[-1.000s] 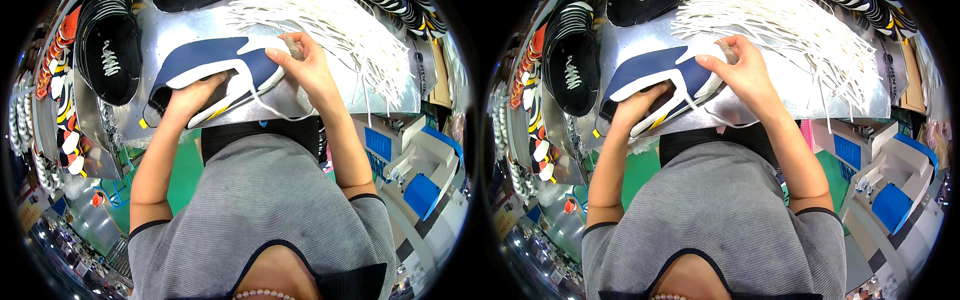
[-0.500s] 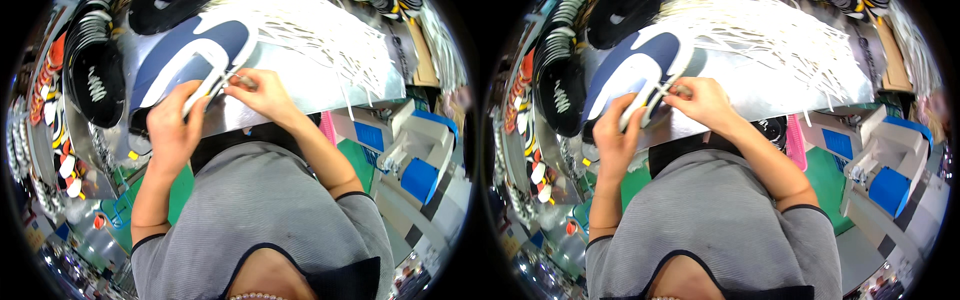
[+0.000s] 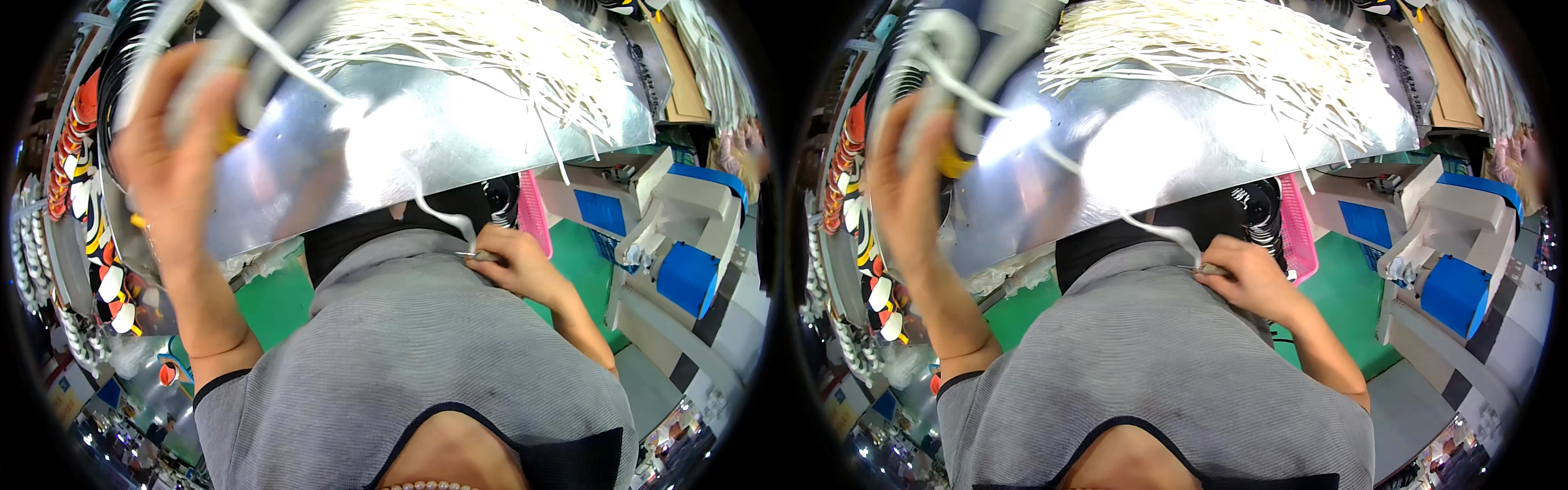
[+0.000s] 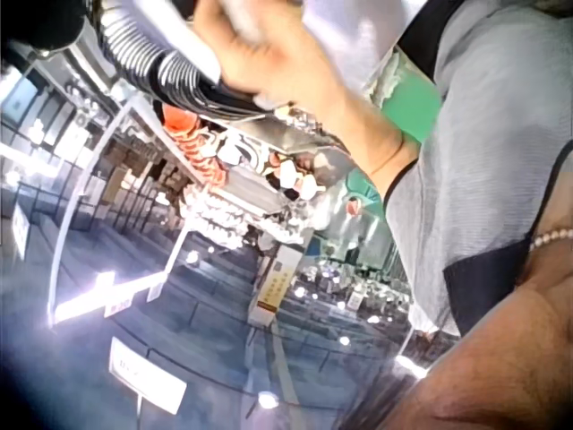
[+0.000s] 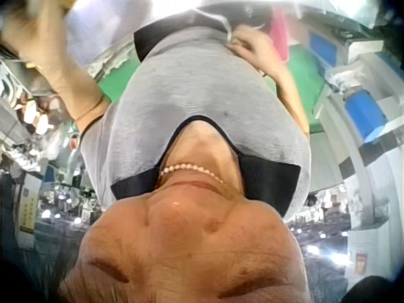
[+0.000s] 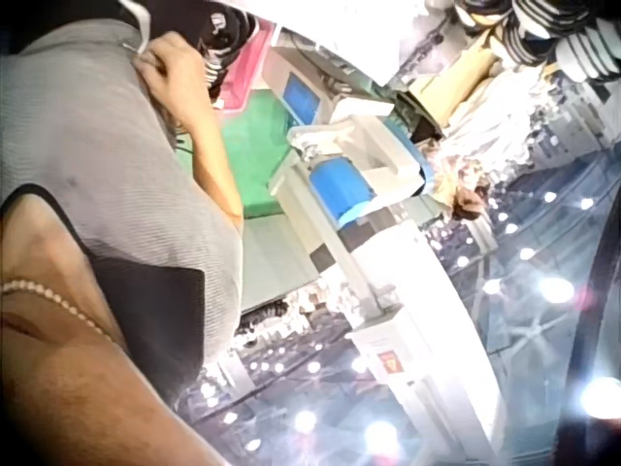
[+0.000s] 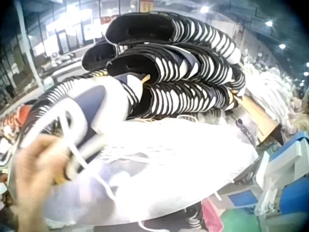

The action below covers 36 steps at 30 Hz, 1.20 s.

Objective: The person threads white laces through the eyelets of blue and yellow sneakers, using a small metal hook tool to pull the laces through the holes.

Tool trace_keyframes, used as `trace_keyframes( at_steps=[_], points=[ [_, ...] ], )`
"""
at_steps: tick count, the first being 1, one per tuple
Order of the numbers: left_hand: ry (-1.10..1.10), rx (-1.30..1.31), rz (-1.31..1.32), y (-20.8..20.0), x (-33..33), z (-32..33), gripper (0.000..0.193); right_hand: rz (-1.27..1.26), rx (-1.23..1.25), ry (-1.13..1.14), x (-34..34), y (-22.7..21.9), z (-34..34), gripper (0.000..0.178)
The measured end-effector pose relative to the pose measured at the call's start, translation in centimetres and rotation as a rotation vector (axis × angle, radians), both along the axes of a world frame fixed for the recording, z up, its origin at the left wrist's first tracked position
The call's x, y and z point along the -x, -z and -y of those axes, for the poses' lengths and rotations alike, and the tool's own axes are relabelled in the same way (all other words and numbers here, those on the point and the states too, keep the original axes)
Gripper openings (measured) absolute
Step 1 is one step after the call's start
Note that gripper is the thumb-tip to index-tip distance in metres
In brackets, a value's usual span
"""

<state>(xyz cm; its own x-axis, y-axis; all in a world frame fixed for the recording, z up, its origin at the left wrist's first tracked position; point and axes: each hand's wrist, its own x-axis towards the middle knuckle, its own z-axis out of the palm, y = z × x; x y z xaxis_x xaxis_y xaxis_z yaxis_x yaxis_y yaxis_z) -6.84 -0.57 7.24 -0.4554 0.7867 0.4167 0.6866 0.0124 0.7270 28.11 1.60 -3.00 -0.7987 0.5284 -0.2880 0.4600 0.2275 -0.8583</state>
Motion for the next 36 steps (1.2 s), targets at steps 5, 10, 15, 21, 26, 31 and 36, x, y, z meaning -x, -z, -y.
trace_keyframes(
  at_steps=[5, 10, 15, 21, 26, 31, 36],
  points=[
    [0.362, 0.558, -0.239, 8.0, -1.4, 1.2, 0.027, -0.257, 0.247, 0.338, 5.9, -2.5, -3.2, 0.014],
    [0.372, 0.696, -0.239, 6.8, -1.9, 1.6, 0.028, -0.528, 0.105, 0.300, 13.0, -0.3, -7.6, 0.012],
    [0.352, 0.497, -0.245, 5.8, -3.2, 1.1, 0.029, -0.611, 0.252, 0.279, 15.8, 1.3, -9.1, 0.008],
    [0.258, 0.743, -0.284, 7.0, -4.8, -1.2, 0.029, -0.593, 0.090, 0.360, 16.9, 2.2, -9.9, 0.008],
    [0.119, 0.699, -0.226, 8.3, -5.1, -1.7, 0.029, -0.502, -0.033, 0.544, 15.3, 2.9, -9.1, 0.031],
    [0.143, 0.576, -0.182, 9.7, -4.5, -2.0, 0.031, -0.461, -0.047, 0.349, 11.6, 2.8, -6.0, 0.018],
    [0.134, 0.646, -0.194, 9.1, -4.8, -2.4, 0.031, -0.300, -0.104, 0.315, 11.4, 2.8, -5.9, 0.016]
  ],
)
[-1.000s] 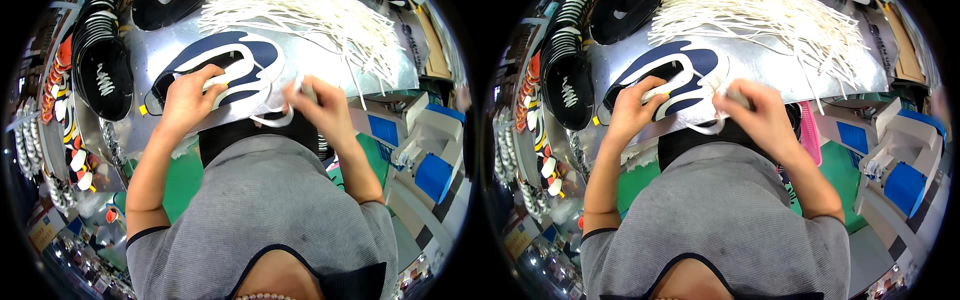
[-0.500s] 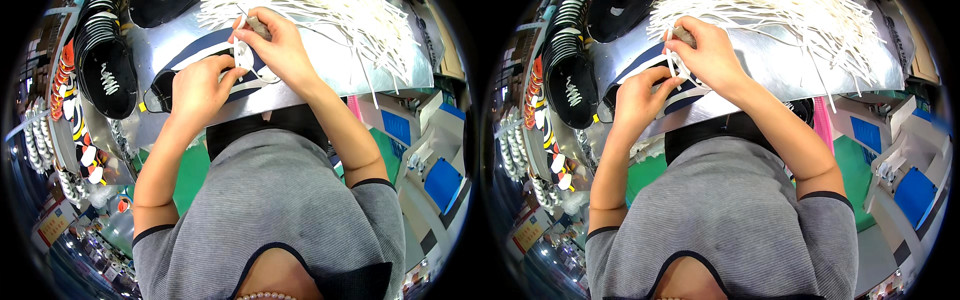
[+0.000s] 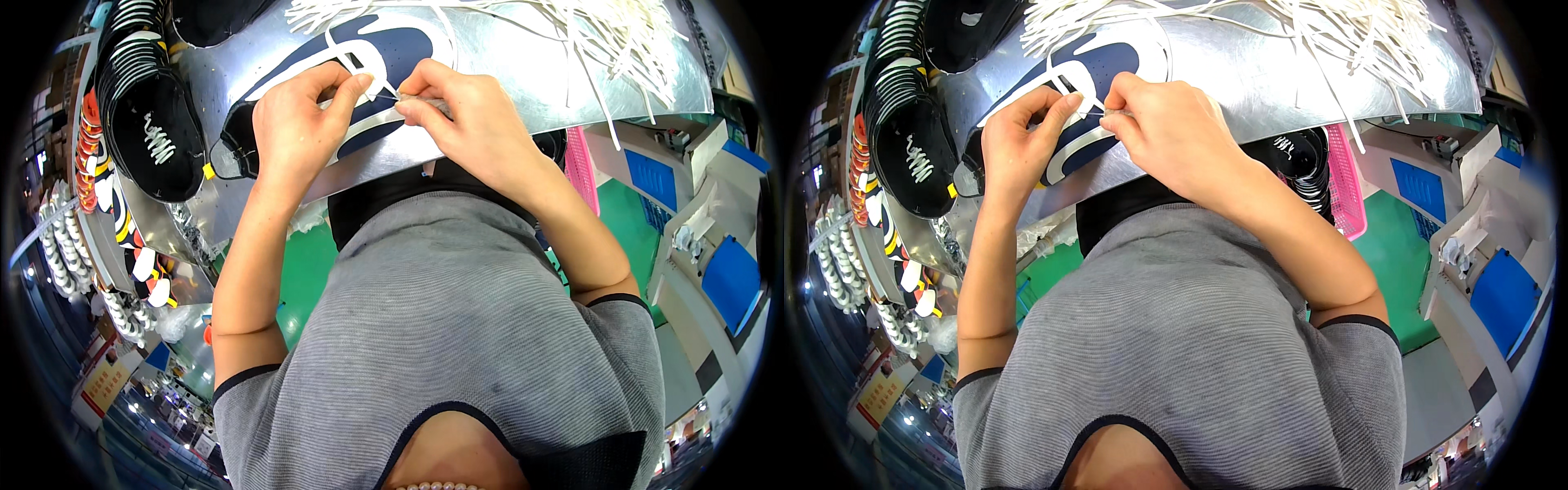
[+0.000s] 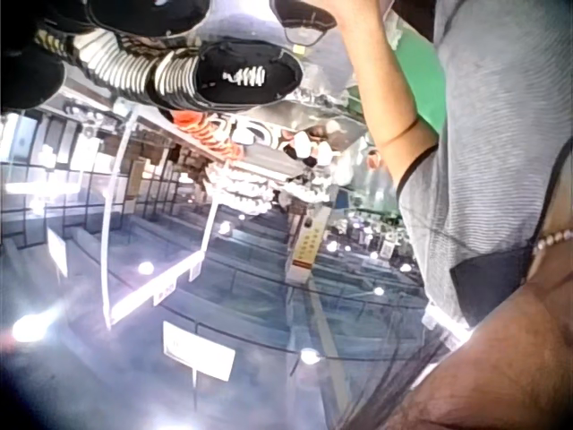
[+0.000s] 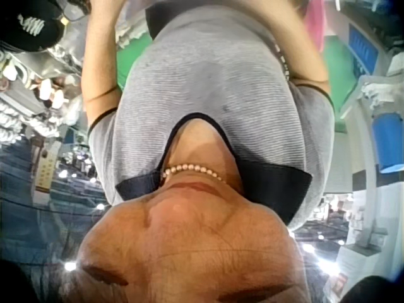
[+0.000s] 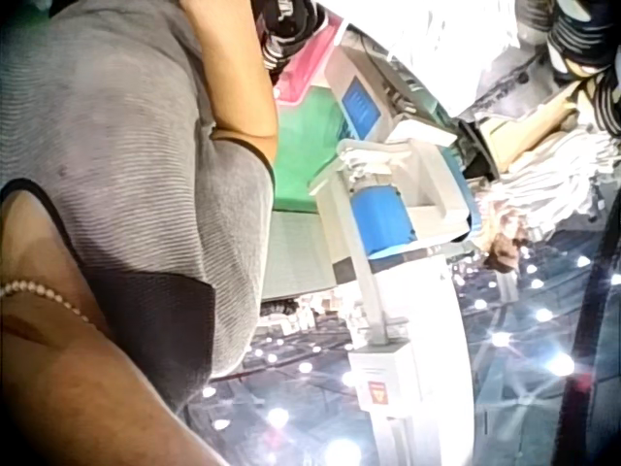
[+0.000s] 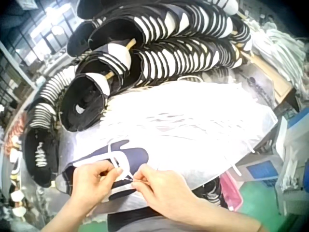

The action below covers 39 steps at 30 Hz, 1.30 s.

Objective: The person threads white laces through the eyelets of blue and yellow sneakers, using a small metal hook tool to pull the laces through the holes.

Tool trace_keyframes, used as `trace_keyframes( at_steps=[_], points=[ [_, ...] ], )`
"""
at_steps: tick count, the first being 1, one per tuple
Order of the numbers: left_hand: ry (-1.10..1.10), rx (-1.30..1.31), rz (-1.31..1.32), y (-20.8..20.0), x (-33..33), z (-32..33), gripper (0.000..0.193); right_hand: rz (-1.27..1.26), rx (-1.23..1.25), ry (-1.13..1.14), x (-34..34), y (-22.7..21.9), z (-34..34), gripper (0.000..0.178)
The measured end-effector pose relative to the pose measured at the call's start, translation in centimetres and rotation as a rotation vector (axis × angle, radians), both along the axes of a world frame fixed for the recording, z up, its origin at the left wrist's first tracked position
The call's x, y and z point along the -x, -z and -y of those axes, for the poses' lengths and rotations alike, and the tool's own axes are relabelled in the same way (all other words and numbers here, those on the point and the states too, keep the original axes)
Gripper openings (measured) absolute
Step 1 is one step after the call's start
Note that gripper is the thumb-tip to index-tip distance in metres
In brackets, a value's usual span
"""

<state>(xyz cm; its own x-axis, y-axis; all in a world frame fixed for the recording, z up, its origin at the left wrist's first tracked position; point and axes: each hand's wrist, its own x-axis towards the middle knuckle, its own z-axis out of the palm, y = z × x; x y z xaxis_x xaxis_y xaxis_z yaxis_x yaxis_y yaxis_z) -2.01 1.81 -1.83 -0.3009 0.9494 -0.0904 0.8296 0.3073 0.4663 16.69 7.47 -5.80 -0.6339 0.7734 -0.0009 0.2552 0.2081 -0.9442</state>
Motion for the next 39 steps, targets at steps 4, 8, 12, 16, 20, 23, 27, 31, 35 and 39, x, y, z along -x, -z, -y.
trace_keyframes(
  at_steps=[4, 8, 12, 16, 20, 23, 27, 31, 35, 39],
  points=[
    [0.017, 0.022, 0.009, 0.1, 0.3, 0.0, 0.029, 0.091, -0.084, -0.016, 0.4, 0.0, -0.3, 0.015],
    [0.181, -0.069, 0.163, 0.3, 0.6, 0.4, 0.022, 0.163, -0.255, 0.012, 0.4, -0.1, -0.6, 0.017],
    [0.272, -0.105, 0.134, 0.9, -0.7, 1.2, 0.023, 0.362, -0.480, -0.057, 2.2, -1.0, -0.4, 0.025],
    [0.266, -0.154, 0.105, 1.3, -0.8, 1.5, 0.018, 0.418, -0.602, -0.094, 4.0, -0.2, 0.4, 0.028],
    [0.311, -0.290, -0.057, 0.8, -0.2, 3.0, 0.018, 0.198, -0.412, -0.184, 0.0, -0.8, -1.1, 0.024],
    [0.298, -0.359, -0.238, 0.5, 0.8, 4.8, 0.020, 0.400, -0.163, -0.123, -3.1, -5.7, -3.4, 0.024],
    [0.526, -0.481, -0.249, -0.2, 0.1, 4.9, 0.017, -0.241, -0.292, -0.144, 2.4, -2.9, -8.9, 0.039],
    [0.486, -0.514, -0.315, -0.7, 1.3, 5.4, 0.015, 0.140, -0.208, -0.273, 2.8, -2.0, -10.6, 0.043],
    [0.347, -0.500, -0.374, 0.4, 3.5, 6.0, 0.014, 0.360, 0.302, -0.352, -3.4, -8.7, -5.7, 0.029],
    [0.346, -0.540, -0.329, 0.3, 3.6, 4.7, 0.013, 0.176, 0.345, -0.269, -5.3, -8.6, -3.1, 0.025]
  ],
)
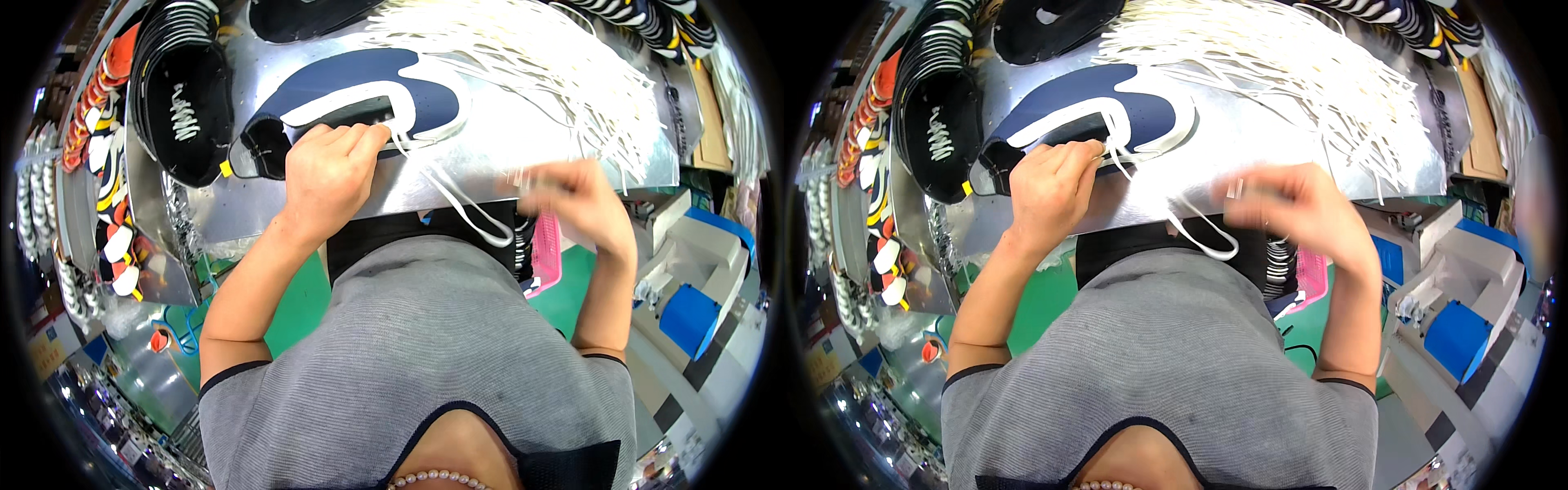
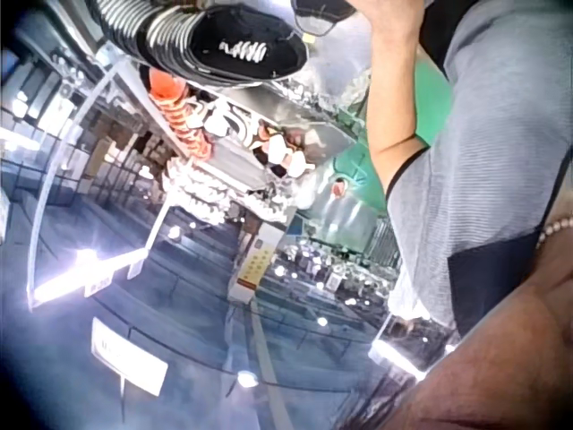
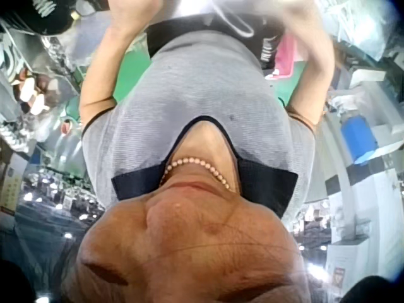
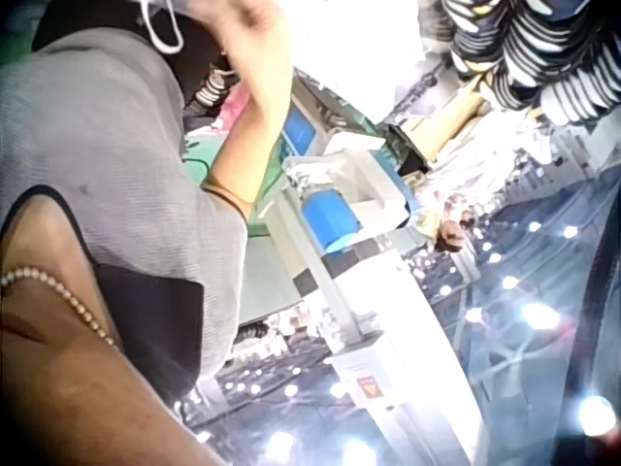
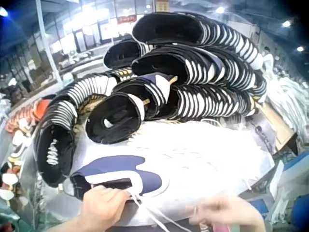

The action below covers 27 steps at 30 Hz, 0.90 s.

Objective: The person threads white laces through the eyelets of blue and yellow sneakers, using a small metal hook tool to pull the laces through the holes.

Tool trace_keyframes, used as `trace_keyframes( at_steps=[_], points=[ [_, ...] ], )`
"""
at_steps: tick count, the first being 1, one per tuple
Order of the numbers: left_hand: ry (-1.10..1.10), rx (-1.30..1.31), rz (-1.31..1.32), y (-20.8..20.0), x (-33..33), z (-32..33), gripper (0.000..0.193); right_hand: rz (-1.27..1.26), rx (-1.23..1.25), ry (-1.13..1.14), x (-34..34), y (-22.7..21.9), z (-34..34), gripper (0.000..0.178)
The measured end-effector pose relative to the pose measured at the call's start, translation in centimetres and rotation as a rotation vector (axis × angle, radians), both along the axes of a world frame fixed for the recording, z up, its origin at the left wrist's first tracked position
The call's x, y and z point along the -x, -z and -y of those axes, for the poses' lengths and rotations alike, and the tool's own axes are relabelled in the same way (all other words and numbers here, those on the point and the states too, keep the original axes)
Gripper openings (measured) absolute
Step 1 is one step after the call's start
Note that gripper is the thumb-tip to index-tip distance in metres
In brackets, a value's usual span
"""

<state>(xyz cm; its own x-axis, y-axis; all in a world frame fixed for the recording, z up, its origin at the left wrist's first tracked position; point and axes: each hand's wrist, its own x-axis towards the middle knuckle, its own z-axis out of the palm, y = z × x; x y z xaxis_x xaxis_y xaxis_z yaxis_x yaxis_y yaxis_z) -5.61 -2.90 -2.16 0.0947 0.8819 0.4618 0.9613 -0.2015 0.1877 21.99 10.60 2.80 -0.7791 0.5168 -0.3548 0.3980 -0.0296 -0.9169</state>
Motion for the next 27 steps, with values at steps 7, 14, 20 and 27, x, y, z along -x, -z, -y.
trace_keyframes(
  at_steps=[7, 14, 20, 27],
  points=[
    [-0.027, 0.320, 0.433, -1.2, -0.8, -1.2, 0.023, -0.147, -0.059, 0.440, 7.5, 6.6, -2.8, 0.050],
    [-0.358, 1.168, 1.340, -1.6, 2.5, -2.7, 0.047, -0.278, -0.138, 0.421, 8.2, 8.7, -0.8, 0.046],
    [-0.233, 1.181, 1.337, -0.9, 2.3, -4.4, 0.020, -0.280, -0.084, 0.460, 8.1, 8.7, -0.3, 0.046],
    [-0.251, 0.804, 1.237, 0.0, 1.9, -3.5, 0.017, -0.134, 0.077, 0.483, 6.7, 9.2, -0.6, 0.041]
  ],
)
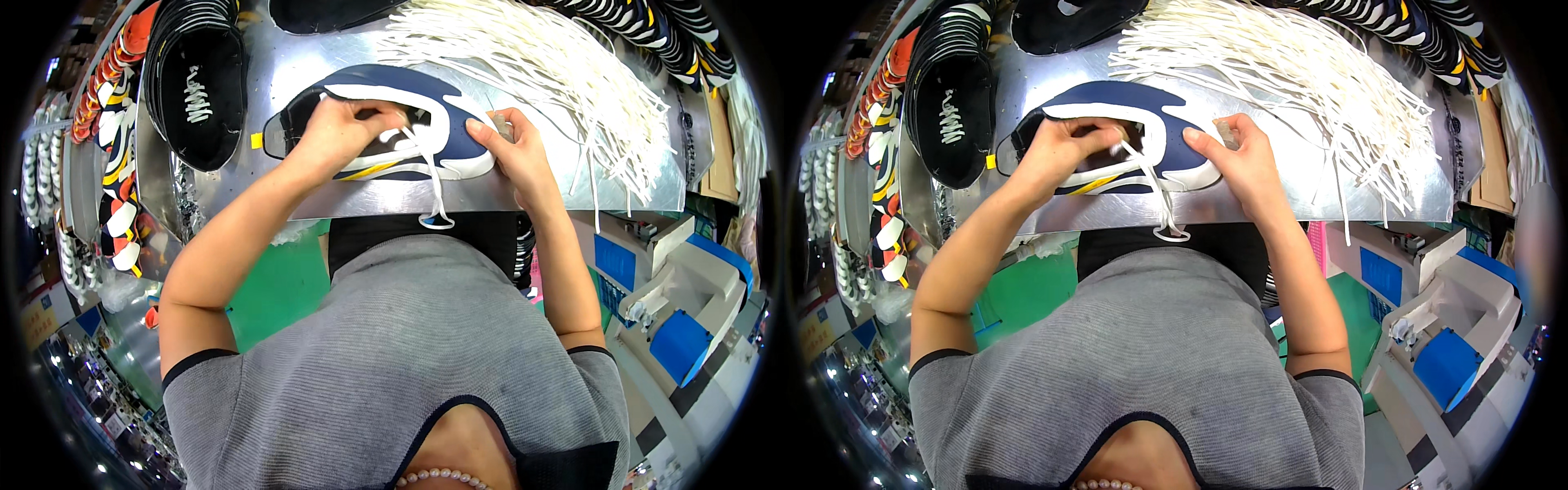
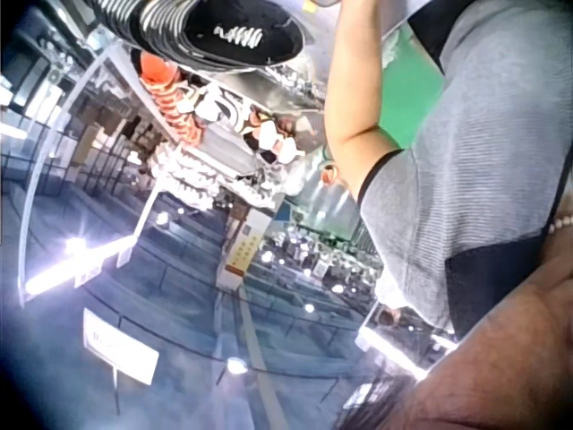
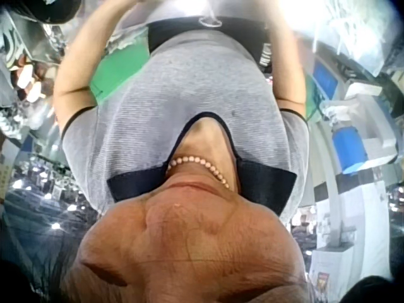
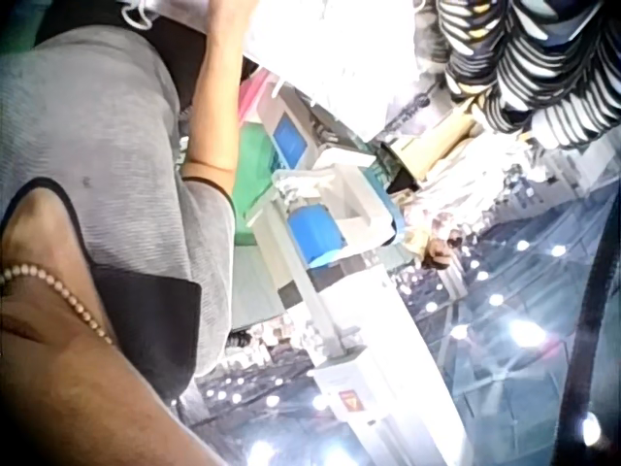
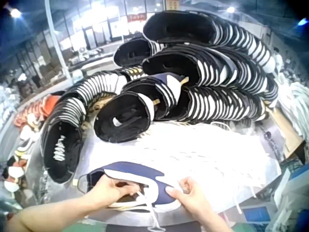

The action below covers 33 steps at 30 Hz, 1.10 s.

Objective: The person threads white laces through the eyelets of blue and yellow sneakers, using a small metal hook tool to pull the laces through the holes.

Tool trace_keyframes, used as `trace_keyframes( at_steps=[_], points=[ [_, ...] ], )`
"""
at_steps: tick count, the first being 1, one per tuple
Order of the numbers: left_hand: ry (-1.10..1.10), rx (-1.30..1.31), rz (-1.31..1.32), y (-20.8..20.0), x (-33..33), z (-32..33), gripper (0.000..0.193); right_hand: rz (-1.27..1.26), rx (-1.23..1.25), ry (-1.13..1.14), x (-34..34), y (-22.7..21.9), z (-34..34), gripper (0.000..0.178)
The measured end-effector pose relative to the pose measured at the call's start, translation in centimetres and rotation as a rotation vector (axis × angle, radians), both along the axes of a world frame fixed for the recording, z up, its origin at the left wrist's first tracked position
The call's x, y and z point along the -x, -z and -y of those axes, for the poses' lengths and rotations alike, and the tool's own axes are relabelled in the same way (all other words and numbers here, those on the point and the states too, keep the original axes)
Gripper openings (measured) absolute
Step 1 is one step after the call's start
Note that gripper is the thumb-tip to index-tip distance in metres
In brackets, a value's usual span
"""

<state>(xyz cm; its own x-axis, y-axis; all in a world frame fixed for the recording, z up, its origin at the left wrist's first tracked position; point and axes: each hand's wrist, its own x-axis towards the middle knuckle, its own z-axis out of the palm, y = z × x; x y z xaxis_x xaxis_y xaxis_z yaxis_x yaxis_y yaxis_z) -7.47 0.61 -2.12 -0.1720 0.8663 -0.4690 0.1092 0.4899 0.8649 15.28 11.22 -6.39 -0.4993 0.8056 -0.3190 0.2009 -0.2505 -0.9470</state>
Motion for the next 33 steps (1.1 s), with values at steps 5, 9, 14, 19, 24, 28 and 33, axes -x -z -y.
trace_keyframes(
  at_steps=[5, 9, 14, 19, 24, 28, 33],
  points=[
    [-0.082, 0.094, 0.122, -2.0, -1.4, -0.2, 0.021, 0.081, 0.033, -0.130, -0.4, -0.3, 0.0, 0.039],
    [-0.104, 0.009, 0.044, -0.6, -1.4, 0.0, 0.019, 0.104, -0.014, -0.131, -0.2, 0.2, 0.1, 0.040],
    [0.007, -0.456, -0.974, -1.1, 1.9, 3.4, 0.014, -0.107, 0.093, 0.067, 0.5, 0.9, 1.0, 0.059],
    [-0.477, -0.440, -1.081, -3.3, 13.1, 11.5, 0.020, -0.134, -0.059, 0.137, -1.2, 0.8, 0.1, 0.060],
    [-0.753, -0.099, -1.498, -8.7, 24.4, 22.4, 0.026, -0.172, 0.039, 0.149, -3.2, -1.0, -0.6, 0.058],
    [-0.666, -0.260, -1.526, -5.7, 20.7, 20.8, 0.023, -0.144, 0.031, 0.188, -3.4, 1.4, -0.6, 0.059],
    [0.146, -0.816, -0.579, -8.6, -2.7, 6.7, 0.002, 0.117, -0.163, 0.064, -3.0, 1.6, -1.6, 0.057]
  ],
)
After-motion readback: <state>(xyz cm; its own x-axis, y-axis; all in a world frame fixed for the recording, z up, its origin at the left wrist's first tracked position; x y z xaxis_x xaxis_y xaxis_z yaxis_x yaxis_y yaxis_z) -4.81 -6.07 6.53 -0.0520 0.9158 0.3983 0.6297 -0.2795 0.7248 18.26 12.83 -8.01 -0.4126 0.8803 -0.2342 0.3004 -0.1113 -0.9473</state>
